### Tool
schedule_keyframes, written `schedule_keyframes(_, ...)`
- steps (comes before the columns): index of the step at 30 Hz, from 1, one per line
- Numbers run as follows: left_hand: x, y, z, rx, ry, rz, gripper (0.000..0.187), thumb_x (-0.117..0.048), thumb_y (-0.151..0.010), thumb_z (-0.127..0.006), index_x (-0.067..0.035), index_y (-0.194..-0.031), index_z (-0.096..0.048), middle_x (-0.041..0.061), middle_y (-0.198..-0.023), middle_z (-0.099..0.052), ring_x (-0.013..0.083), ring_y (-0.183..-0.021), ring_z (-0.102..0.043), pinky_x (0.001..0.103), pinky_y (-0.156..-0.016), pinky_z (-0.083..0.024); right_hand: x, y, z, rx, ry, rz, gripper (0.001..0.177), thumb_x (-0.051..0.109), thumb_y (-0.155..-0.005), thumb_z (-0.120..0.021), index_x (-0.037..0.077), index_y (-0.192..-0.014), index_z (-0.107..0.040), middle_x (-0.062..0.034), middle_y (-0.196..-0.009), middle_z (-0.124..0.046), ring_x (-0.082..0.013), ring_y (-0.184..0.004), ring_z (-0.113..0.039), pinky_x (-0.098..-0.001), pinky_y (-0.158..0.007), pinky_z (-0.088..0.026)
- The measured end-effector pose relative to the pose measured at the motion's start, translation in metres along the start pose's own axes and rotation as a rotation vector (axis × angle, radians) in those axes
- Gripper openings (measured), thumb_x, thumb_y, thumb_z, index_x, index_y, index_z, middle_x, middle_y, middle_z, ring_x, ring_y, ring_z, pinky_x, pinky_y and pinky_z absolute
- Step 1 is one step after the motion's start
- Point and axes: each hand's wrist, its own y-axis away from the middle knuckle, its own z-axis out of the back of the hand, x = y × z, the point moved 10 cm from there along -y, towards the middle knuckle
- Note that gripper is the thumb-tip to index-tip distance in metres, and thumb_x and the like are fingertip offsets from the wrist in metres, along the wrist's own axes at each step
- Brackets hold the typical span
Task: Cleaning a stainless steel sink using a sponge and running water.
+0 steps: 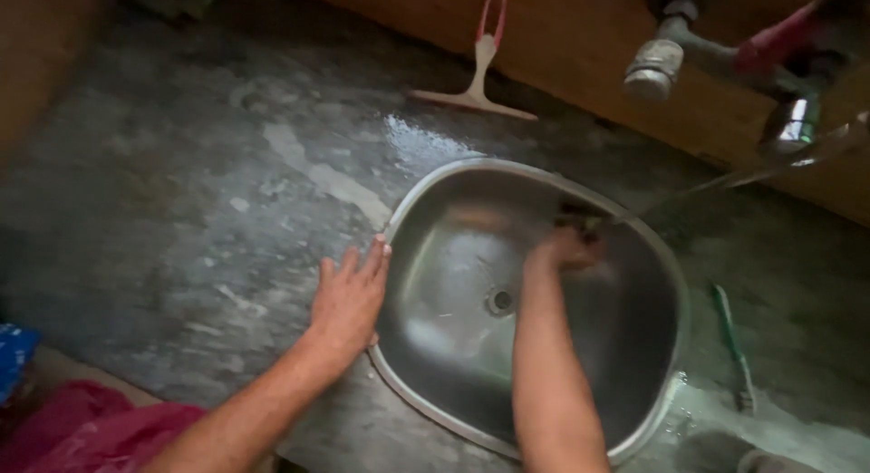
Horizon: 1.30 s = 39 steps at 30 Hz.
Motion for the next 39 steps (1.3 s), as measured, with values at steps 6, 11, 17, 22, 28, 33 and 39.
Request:
schedule_keyframes(6,-0.001,-0.002,-0.002,0.023,0.024,-0.003,0.134,-0.036,-0.037,-0.107,-0.003,-0.151,-0.043,0.012,-0.16,-0.042,0.0368,-0.127,-0.052,0.053,-0.086,-0.048,0.019,0.092,0.051,-0.648,-1.612,-0.071,0.027,-0.004,-0.072,-0.076,0.003,-0.098,-0.071,-0.0176,-0.088,-0.073,-0.0341,-0.091,-0.075,-0.0376,-0.077,-0.062)
schedule_keyframes(11,-0.002,-0.003,-0.003,-0.018,0.021,-0.018,0.139,-0.034,-0.032,-0.106,-0.003,-0.151,-0.043,0.014,-0.159,-0.044,0.0374,-0.125,-0.053,0.054,-0.085,-0.047,0.063,0.2,0.133,-0.435,-1.317,0.59,0.023,-0.002,-0.074,-0.073,0.001,-0.096,-0.071,-0.0202,-0.087,-0.064,-0.0446,-0.088,-0.067,-0.0529,-0.077,-0.056)
schedule_keyframes(17,-0.001,-0.002,0.0,-0.015,0.021,-0.032,0.136,-0.036,-0.035,-0.106,-0.002,-0.151,-0.043,0.013,-0.159,-0.043,0.0366,-0.126,-0.053,0.056,-0.086,-0.047,-0.013,0.127,0.142,-0.908,-1.313,0.508,0.022,0.007,-0.072,-0.076,0.005,-0.093,-0.07,-0.0148,-0.08,-0.064,-0.0371,-0.078,-0.068,-0.0415,-0.075,-0.056)
schedule_keyframes(22,0.001,-0.003,0.002,-0.009,0.056,-0.034,0.135,-0.032,-0.035,-0.105,-0.001,-0.151,-0.043,0.014,-0.158,-0.045,0.0385,-0.126,-0.054,0.056,-0.085,-0.047,0.036,0.192,0.159,-0.864,-1.278,0.631,0.014,0.004,-0.072,-0.074,0.006,-0.083,-0.066,-0.0137,-0.077,-0.06,-0.0374,-0.076,-0.063,-0.0428,-0.072,-0.054)
schedule_keyframes(28,-0.001,-0.003,-0.008,0.071,0.059,-0.043,0.14,-0.037,-0.035,-0.108,-0.002,-0.153,-0.04,0.014,-0.162,-0.037,0.0393,-0.13,-0.051,0.056,-0.088,-0.047,0.077,0.23,0.126,-0.609,-0.996,1.017,0.024,0.01,-0.075,-0.074,0.016,-0.098,-0.07,-0.0105,-0.107,-0.066,-0.0362,-0.096,-0.069,-0.046,-0.082,-0.058)
schedule_keyframes(33,0.001,-0.002,-0.002,0.072,0.041,-0.032,0.138,-0.039,-0.037,-0.107,-0.004,-0.153,-0.04,0.013,-0.162,-0.039,0.0378,-0.13,-0.051,0.054,-0.086,-0.046,0.032,0.172,0.164,-0.655,-1.221,0.645,0.016,0.003,-0.076,-0.072,0.005,-0.091,-0.069,-0.0181,-0.083,-0.066,-0.0404,-0.082,-0.069,-0.0471,-0.077,-0.055)
schedule_keyframes(39,-0.002,-0.004,-0.011,0.041,0.04,-0.045,0.142,-0.038,-0.033,-0.107,-0.002,-0.152,-0.04,0.015,-0.161,-0.039,0.0389,-0.129,-0.05,0.054,-0.085,-0.046,0.079,0.245,0.184,-0.653,-1.114,0.948,0.023,0.005,-0.075,-0.077,0.011,-0.097,-0.076,-0.0144,-0.103,-0.066,-0.0405,-0.093,-0.068,-0.0494,-0.085,-0.057)
